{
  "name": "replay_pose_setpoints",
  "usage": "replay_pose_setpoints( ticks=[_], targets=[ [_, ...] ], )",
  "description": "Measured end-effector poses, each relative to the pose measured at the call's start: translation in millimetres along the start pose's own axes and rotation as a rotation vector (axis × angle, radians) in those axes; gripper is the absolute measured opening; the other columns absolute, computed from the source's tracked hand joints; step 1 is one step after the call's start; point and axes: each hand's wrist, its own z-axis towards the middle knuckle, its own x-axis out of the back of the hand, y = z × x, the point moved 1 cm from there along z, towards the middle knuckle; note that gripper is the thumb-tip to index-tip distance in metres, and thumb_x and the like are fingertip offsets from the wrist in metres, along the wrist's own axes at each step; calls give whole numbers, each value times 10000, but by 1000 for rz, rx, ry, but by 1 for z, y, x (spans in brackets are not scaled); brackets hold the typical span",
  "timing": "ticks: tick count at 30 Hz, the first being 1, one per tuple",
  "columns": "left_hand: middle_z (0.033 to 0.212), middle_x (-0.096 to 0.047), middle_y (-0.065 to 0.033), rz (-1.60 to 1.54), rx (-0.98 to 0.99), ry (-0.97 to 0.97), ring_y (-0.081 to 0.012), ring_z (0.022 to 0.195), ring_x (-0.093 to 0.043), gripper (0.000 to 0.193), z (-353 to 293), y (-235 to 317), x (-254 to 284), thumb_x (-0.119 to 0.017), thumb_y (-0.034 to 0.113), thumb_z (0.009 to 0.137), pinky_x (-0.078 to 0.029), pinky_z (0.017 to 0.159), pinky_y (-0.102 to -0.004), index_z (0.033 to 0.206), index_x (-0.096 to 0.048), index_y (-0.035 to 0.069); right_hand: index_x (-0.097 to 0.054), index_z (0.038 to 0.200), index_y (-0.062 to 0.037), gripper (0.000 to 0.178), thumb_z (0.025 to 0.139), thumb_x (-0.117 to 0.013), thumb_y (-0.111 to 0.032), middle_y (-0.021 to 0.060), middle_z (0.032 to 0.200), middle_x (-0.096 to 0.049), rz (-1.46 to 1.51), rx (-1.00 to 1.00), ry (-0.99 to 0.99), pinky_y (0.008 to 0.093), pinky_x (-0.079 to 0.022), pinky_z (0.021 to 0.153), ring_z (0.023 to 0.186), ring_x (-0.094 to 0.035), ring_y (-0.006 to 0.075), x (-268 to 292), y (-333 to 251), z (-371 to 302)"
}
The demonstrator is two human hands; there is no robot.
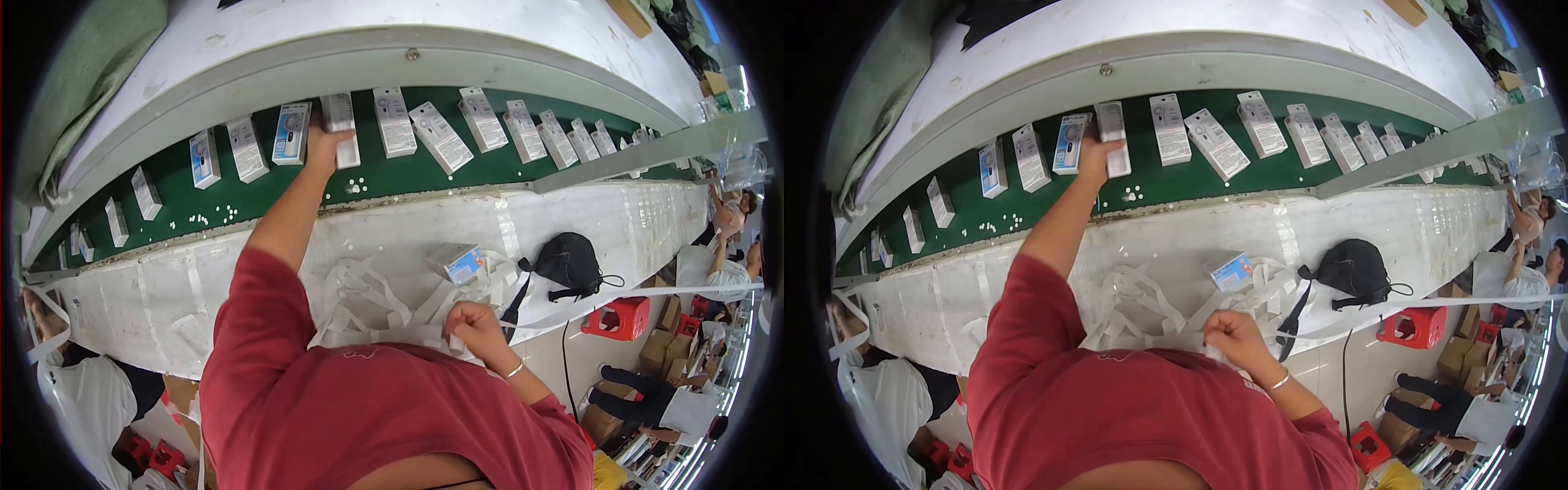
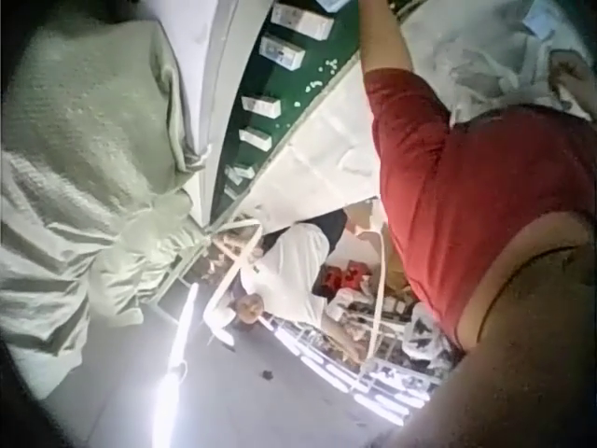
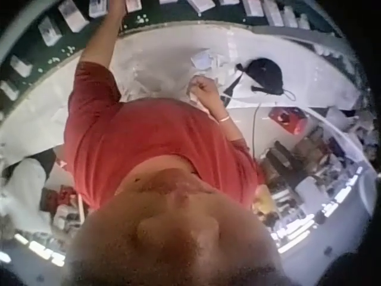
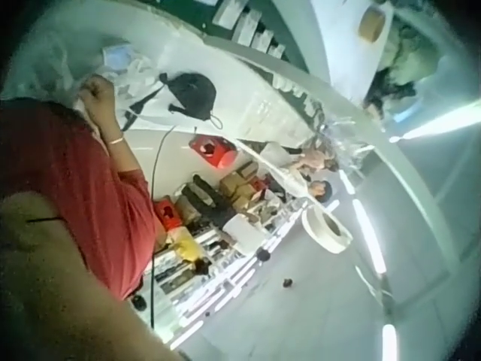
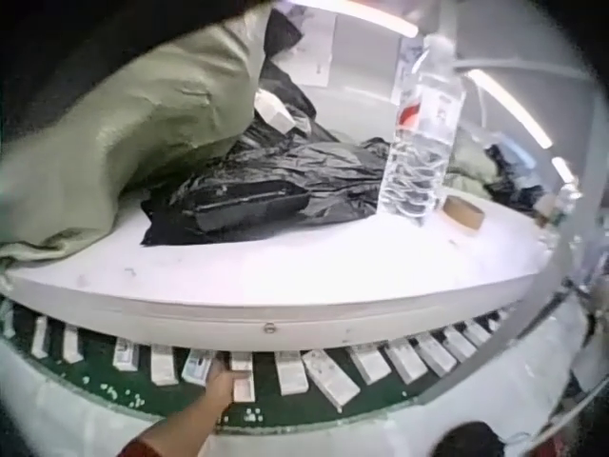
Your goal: Packaging and labeling small portable fans at an industrial conveyor belt.
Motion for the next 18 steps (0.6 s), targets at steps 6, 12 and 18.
replay_pose_setpoints(
  ticks=[6, 12, 18],
  targets=[
    [1224, -531, -153, -961, -51, -583, -300, 1042, -552, 841, -227, 24, 78, -651, -8, 498, -383, 944, -405, 1302, -408, 47, -471, 736, -42, 99, 811, -432, 9, 93, 574, -556, -26, 331, 76, 242, -445, 546, 511, -538, 184, -31, -24, -9],
    [1231, -508, -194, -1421, 187, -822, -349, 1041, -572, 891, -398, 56, 114, -713, 124, 483, -416, 923, -485, 1310, -399, 17, -473, 779, -48, 147, 906, -506, -115, 86, 566, -542, 115, 463, -1, 227, -411, 498, 445, -474, 144, -73, -16, -57],
    [1279, -462, -203, -1087, 44, -692, -352, 1027, -574, 960, -494, 27, 125, -746, 233, 469, -454, 898, -455, 1327, -380, 8, -485, 788, -48, 194, 916, -541, -181, 67, 589, -541, 183, 422, -77, 215, -411, 526, 492, -478, 128, -91, 39, -123]
  ],
)
